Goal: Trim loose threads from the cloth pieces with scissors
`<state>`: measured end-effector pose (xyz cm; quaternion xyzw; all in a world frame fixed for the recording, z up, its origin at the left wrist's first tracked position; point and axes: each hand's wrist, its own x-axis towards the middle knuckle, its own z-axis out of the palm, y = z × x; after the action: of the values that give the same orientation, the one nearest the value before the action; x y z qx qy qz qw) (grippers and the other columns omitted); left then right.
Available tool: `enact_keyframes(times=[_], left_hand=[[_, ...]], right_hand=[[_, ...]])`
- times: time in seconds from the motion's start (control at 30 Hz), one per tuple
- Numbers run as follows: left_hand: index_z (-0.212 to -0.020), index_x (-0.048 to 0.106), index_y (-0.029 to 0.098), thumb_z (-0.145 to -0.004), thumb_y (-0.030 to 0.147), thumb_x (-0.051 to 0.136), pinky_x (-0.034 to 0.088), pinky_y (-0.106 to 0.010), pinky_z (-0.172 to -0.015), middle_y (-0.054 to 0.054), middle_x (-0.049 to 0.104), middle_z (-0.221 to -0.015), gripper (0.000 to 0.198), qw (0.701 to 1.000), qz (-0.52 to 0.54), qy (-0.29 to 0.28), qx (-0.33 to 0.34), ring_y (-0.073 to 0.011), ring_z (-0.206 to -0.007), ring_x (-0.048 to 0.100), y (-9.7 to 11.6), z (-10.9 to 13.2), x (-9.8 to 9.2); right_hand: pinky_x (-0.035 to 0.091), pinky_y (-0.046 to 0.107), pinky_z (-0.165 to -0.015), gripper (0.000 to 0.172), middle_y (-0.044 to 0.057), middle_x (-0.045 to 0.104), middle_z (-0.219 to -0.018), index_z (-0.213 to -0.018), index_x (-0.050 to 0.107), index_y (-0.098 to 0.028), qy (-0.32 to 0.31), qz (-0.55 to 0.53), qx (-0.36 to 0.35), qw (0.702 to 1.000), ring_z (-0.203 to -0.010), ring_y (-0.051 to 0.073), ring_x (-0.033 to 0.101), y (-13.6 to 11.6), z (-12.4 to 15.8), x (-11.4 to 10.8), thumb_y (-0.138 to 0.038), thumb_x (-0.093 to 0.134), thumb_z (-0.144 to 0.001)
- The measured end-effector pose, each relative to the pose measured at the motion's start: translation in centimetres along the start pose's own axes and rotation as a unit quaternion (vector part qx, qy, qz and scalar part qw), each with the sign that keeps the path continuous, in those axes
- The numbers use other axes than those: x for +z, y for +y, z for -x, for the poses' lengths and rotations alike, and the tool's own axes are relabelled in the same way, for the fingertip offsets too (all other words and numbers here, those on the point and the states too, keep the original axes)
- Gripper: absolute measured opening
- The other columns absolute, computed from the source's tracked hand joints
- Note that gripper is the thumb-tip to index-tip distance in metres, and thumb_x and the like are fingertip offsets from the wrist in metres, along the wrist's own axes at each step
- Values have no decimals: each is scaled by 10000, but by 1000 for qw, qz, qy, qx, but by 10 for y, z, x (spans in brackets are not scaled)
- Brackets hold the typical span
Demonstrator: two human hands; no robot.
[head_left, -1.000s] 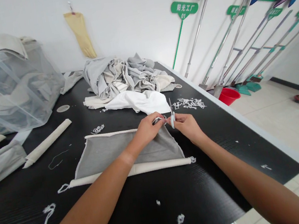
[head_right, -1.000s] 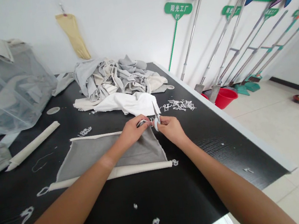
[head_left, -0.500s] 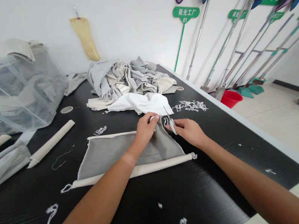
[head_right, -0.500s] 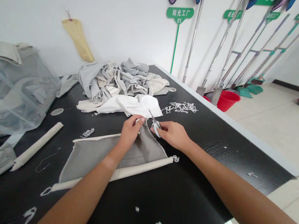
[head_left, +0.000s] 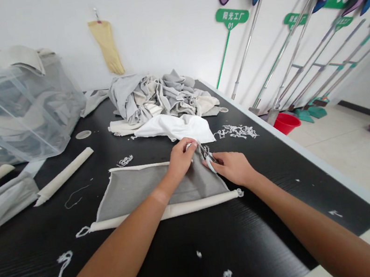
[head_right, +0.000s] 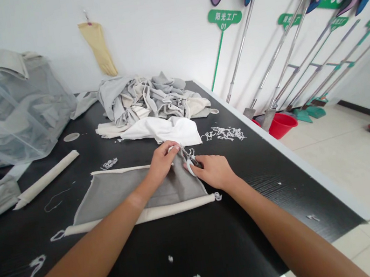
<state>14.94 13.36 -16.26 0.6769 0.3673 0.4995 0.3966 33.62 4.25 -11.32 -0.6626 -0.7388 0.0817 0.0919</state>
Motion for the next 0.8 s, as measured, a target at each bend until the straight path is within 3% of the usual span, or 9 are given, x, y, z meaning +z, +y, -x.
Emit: enact_keyframes(times=[0.27, 0.8], left_hand=[[-933, 710, 189, -941, 286, 603, 457, -283, -748, -13, 721, -866, 144, 1000, -8, -7, 0, -174, -792, 622, 2, 1, 0], [-951, 685, 217, -971, 310, 591, 487, -287, -817, -14, 737, -926, 135, 999, -25, -16, -11, -186, -885, 671, 9, 6, 3]], right_hand=[[207, 306, -594, 621, 12, 691, -699, -741, 629, -221, 33, 30, 5, 999, -625, 158, 588, -4, 1, 6, -705, 389, -1046], [253, 315, -618, 639, 60, 764, -783, -750, 671, -229, 25, 67, 30, 997, -742, 208, 704, -13, 3, 12, -658, 335, -1084]])
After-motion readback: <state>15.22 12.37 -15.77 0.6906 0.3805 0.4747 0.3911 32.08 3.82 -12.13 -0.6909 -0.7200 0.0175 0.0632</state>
